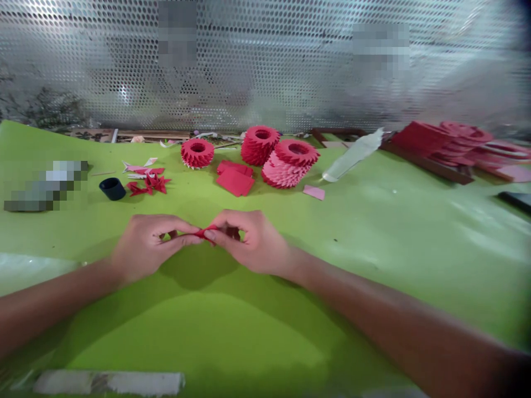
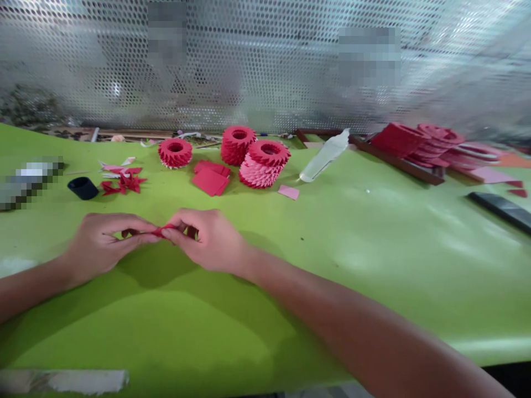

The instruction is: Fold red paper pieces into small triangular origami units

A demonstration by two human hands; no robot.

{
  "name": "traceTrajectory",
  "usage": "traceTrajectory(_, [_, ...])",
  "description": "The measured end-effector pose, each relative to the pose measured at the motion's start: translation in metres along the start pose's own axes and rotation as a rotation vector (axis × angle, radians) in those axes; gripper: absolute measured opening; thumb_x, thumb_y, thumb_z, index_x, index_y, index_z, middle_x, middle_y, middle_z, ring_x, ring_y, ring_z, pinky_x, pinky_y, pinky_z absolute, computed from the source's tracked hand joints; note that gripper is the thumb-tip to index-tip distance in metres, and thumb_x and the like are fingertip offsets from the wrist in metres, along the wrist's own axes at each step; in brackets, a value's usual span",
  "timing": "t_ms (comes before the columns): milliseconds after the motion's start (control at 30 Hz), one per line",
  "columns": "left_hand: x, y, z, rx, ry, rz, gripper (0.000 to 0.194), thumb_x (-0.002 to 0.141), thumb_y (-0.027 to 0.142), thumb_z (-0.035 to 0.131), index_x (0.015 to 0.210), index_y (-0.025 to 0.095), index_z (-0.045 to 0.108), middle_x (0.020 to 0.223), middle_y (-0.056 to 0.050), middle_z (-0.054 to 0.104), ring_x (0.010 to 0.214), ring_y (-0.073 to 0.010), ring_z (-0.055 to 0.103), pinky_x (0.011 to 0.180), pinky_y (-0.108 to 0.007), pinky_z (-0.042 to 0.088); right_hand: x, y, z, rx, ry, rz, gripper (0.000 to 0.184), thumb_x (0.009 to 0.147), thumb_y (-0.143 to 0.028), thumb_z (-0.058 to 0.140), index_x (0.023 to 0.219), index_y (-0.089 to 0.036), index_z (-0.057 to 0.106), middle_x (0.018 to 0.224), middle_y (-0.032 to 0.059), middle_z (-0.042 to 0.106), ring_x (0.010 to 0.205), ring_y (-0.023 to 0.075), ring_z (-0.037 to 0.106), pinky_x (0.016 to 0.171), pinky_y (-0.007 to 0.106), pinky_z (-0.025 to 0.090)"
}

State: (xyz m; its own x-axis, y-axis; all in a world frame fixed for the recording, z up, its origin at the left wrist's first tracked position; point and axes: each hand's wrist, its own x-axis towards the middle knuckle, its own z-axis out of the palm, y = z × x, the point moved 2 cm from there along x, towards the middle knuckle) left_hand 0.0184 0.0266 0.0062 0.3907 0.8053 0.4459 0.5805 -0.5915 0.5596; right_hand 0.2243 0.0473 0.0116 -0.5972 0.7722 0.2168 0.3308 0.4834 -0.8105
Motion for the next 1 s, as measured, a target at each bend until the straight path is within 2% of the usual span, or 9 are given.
traceTrajectory(100, [0.0019, 0.0003, 0.0001, -0.026, -0.045, -0.025, 0.026, 0.093, 0.043, 0.066, 0.086, 0.021, 0.079, 0.077, -0.001, 0.080, 0.054, -0.0132, 0.067, 0.046, -0.021, 0.047, -0.0009, 0.0013, -0.0001, -0.085, 0.011, -0.044, 0.021, 0.096, -0.033, 0.062, 0.086, -0.017, 0.071, 0.070, 0.0003, 0.069, 0.055, 0.0095, 0.055, 0.050, 0.022, 0.034])
traceTrajectory(300, [0.0056, 0.0018, 0.0011, 0.073, -0.201, -0.010, 0.025, 0.097, 0.034, 0.055, 0.088, 0.020, 0.074, 0.073, 0.001, 0.078, 0.052, -0.0118, 0.065, 0.043, -0.018, 0.041, -0.0001, 0.0025, 0.0010, -0.233, -0.056, -0.064, 0.021, 0.097, -0.032, 0.060, 0.085, -0.017, 0.070, 0.069, -0.0001, 0.069, 0.056, 0.0095, 0.053, 0.054, 0.023, 0.031])
traceTrajectory(467, [0.0050, -0.0006, 0.0048, 0.242, -0.301, 0.024, 0.020, 0.098, 0.027, 0.050, 0.093, 0.019, 0.068, 0.079, -0.001, 0.077, 0.061, -0.0163, 0.069, 0.052, -0.023, 0.045, 0.0019, 0.0037, 0.0020, -0.280, -0.086, -0.039, 0.021, 0.097, -0.032, 0.060, 0.085, -0.017, 0.069, 0.068, -0.0002, 0.068, 0.055, 0.0094, 0.051, 0.053, 0.024, 0.028])
traceTrajectory(567, [0.0032, -0.0004, 0.0063, 0.250, -0.315, 0.061, 0.020, 0.098, 0.023, 0.047, 0.095, 0.020, 0.066, 0.081, -0.001, 0.076, 0.063, -0.0168, 0.069, 0.056, -0.025, 0.046, 0.0020, 0.0034, 0.0023, -0.254, -0.123, 0.005, 0.020, 0.096, -0.030, 0.059, 0.085, -0.017, 0.068, 0.068, -0.0009, 0.067, 0.053, 0.0088, 0.050, 0.051, 0.023, 0.027])
traceTrajectory(733, [0.0012, 0.0049, 0.0036, 0.199, -0.274, 0.104, 0.020, 0.099, 0.025, 0.047, 0.095, 0.019, 0.066, 0.080, -0.002, 0.074, 0.063, -0.0145, 0.066, 0.056, -0.023, 0.046, 0.0007, 0.0003, 0.0011, -0.170, -0.169, 0.013, 0.027, 0.096, -0.030, 0.056, 0.074, -0.017, 0.064, 0.058, -0.0033, 0.056, 0.052, 0.0085, 0.044, 0.049, 0.023, 0.026])
traceTrajectory(833, [0.0010, 0.0055, 0.0007, 0.225, -0.209, 0.141, 0.020, 0.097, 0.032, 0.054, 0.105, 0.018, 0.065, 0.086, -0.003, 0.073, 0.057, -0.0124, 0.064, 0.053, -0.023, 0.046, 0.0006, 0.0022, 0.0002, -0.015, -0.171, 0.101, 0.026, 0.095, -0.032, 0.056, 0.076, -0.016, 0.066, 0.062, -0.0019, 0.061, 0.051, 0.0083, 0.046, 0.046, 0.022, 0.029])
traceTrajectory(933, [-0.0006, 0.0065, -0.0025, 0.317, -0.022, 0.368, 0.016, 0.096, 0.031, 0.061, 0.105, 0.019, 0.065, 0.093, -0.004, 0.073, 0.064, -0.0129, 0.067, 0.058, -0.023, 0.049, 0.0009, 0.0043, -0.0001, 0.116, -0.183, 0.184, 0.028, 0.095, -0.035, 0.056, 0.082, -0.015, 0.070, 0.068, 0.0009, 0.067, 0.051, 0.0086, 0.049, 0.045, 0.021, 0.031])
traceTrajectory(1000, [-0.0030, 0.0072, -0.0032, 0.402, 0.051, 0.501, 0.008, 0.096, 0.027, 0.063, 0.098, 0.020, 0.066, 0.092, -0.003, 0.074, 0.071, -0.0142, 0.069, 0.064, -0.025, 0.049, 0.0013, 0.0041, 0.0003, 0.163, -0.185, 0.201, 0.028, 0.095, -0.035, 0.055, 0.082, -0.015, 0.070, 0.069, 0.0020, 0.069, 0.053, 0.0089, 0.051, 0.046, 0.021, 0.033])
